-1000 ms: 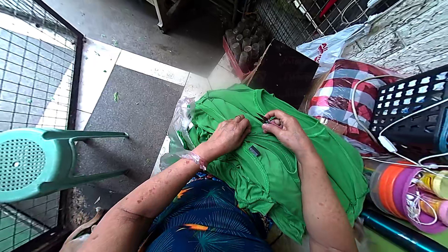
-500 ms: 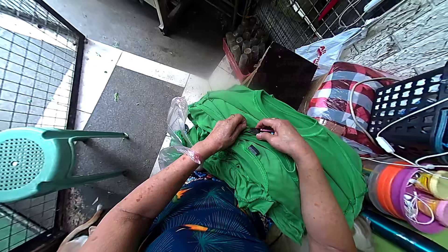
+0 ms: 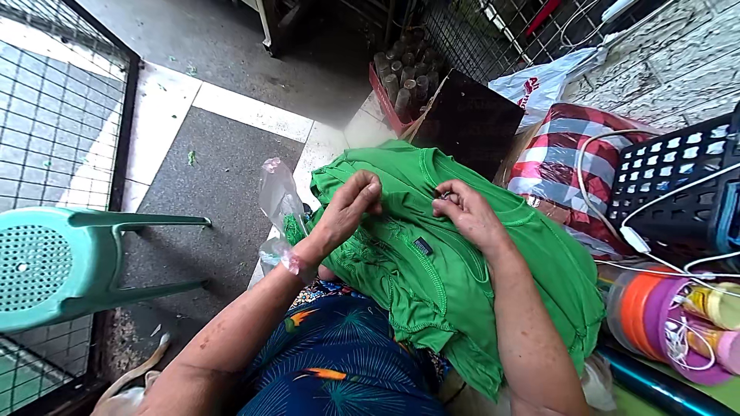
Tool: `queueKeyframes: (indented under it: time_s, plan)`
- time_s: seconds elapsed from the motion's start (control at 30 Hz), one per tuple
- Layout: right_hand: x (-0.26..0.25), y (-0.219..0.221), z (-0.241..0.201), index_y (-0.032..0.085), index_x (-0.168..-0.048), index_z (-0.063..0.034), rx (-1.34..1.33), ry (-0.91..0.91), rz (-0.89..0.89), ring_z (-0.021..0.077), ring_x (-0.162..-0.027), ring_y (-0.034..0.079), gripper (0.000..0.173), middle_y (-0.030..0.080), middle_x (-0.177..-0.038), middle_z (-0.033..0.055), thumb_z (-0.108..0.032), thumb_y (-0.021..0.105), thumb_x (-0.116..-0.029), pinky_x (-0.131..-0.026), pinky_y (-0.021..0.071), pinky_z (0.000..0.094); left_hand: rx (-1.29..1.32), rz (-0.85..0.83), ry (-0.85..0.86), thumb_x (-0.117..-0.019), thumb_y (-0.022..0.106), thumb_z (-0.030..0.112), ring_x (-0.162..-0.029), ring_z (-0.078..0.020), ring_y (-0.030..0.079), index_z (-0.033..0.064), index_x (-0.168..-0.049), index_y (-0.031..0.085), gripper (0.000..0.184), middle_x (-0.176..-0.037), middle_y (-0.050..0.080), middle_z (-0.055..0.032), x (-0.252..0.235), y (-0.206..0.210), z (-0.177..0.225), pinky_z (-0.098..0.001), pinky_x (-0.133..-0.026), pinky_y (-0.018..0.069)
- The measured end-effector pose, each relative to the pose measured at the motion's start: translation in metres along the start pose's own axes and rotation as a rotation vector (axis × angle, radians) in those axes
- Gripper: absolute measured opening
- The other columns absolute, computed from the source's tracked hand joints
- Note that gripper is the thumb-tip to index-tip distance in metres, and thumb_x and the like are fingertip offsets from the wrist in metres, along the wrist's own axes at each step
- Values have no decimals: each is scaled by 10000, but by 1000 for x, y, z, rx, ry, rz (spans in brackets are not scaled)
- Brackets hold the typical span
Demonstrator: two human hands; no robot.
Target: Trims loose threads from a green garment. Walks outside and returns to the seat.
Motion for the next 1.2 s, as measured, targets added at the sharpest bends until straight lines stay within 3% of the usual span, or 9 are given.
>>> queueKeyframes:
  time_s: [0.13,0.27,0.43,0.5,0.67,0.87,0.97,1.1,1.2]
  plan:
    - [-3,-6,-6,584,-1197,49,-126,-40,96,104,-819,639,244,651,-947,106,-117,601,-1019,-780,542,285,-57,-430,125,-1066,468,204,-807,-58,636,-19,-1025,644,287,-927,654,-48,23,45,36,-249,-748,562]
    - [10,2,-75,544,-1278,-13,-102,-222,50,118,-818,625,402,650,-1010,86,-160,719,-947,-687,535,273,-13,-817,250,-1036,516,108,-882,-206,678,-36,-995,692,231,-926,693,-138,68,110,72,-376,-798,548]
    - [18,76,-172,437,-1539,-143,60,-430,-182,263,-1014,701,999,624,-1345,137,-373,938,-707,-792,618,469,29,-1103,99,-1003,591,61,-777,-221,657,-46,-1037,699,157,-846,679,-145,106,152,79,-374,-702,517]
    - [17,115,-186,430,-1559,-138,354,-408,-247,360,-871,695,926,582,-1334,234,-288,903,-777,-709,575,534,-61,-1136,88,-992,620,108,-791,-236,653,-28,-1025,710,167,-842,672,-143,113,152,83,-392,-709,496]
    - [2,132,-151,653,-1150,50,667,-219,-246,436,-922,702,183,655,-1127,274,22,575,-986,-745,572,560,-234,-885,311,-1028,571,143,-817,-229,699,16,-1033,697,179,-883,701,-112,112,100,105,-384,-719,554]
    - [27,100,-163,682,-1092,40,399,-297,-58,390,-880,715,206,694,-1050,236,33,684,-887,-713,578,557,-792,-77,105,-1002,547,110,-761,-255,692,-4,-1018,678,175,-852,680,-131,98,-29,45,-430,-689,586]
    - [37,104,-170,694,-1044,20,291,-314,-35,341,-835,718,146,703,-989,193,19,666,-900,-663,578,504,-935,-47,-223,-1018,532,37,-879,-486,689,-92,-1097,652,193,-953,677,-293,101,-56,3,-661,-771,535]
    - [46,118,-165,704,-1095,19,163,-319,-92,337,-856,712,175,702,-1006,198,-5,640,-934,-686,560,483,-998,-110,-388,-1028,519,25,-1141,-566,608,-132,-1266,593,294,-1201,623,-381,102,-68,-19,-710,-967,438]
    - [52,113,-139,633,-1333,10,108,-241,-53,350,-925,718,403,698,-1137,227,-125,687,-957,-759,571,491,-883,-195,-261,-973,632,23,-948,-510,683,-113,-1037,706,167,-1003,698,-315,96,-61,-7,-705,-861,488]
Point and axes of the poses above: each hand's wrist, its own x-axis away from the middle knuckle, its own y-axis out of the palm, z = x × y, the point moved 8 cm from there along -x, towards the middle knuckle
